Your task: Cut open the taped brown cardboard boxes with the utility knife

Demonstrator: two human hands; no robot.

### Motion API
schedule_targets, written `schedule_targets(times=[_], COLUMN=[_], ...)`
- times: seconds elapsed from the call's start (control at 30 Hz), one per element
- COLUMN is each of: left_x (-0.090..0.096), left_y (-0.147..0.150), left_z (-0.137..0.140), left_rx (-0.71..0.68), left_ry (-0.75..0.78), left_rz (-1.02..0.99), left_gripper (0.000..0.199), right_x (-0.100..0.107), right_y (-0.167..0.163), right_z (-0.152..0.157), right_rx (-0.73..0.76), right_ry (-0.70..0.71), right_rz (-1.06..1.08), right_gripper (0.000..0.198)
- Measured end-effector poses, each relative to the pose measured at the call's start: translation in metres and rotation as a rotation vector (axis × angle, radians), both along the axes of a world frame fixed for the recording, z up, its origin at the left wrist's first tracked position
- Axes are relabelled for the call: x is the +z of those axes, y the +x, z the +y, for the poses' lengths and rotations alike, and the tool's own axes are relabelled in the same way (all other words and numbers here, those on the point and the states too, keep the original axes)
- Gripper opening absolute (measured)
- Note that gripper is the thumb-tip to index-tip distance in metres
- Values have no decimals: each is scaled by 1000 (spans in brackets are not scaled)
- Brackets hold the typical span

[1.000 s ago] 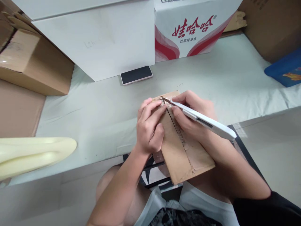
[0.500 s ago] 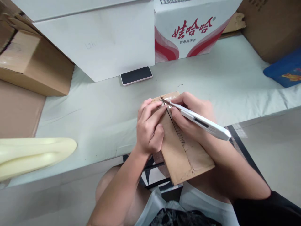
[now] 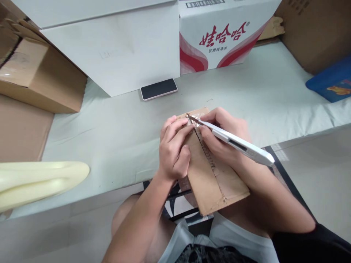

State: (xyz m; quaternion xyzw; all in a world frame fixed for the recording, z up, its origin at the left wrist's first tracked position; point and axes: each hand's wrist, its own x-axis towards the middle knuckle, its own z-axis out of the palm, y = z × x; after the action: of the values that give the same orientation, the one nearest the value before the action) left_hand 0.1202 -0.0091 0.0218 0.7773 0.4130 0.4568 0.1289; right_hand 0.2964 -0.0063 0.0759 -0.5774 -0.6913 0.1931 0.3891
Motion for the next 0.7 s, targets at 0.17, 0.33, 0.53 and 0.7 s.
schedule_targets(times=[0.17, 0.33, 0.53, 0.7], left_x=[1, 2, -3, -4], left_y=[0, 1, 2, 2], left_z=[0, 0, 2, 2], left_rx=[5, -17, -33, -34], left_ry=[-4, 6, 40, 49], left_rz=[8, -21, -62, -75], left_gripper=[47, 43, 42, 42], right_x=[0, 2, 5, 6], right_y=[0, 0, -1, -1], right_z=[0, 1, 0, 0], right_rx=[11, 16, 24, 22], right_ry=[-21, -45, -67, -32], right_rz=[6, 11, 13, -7], right_gripper=[8, 9, 7, 5])
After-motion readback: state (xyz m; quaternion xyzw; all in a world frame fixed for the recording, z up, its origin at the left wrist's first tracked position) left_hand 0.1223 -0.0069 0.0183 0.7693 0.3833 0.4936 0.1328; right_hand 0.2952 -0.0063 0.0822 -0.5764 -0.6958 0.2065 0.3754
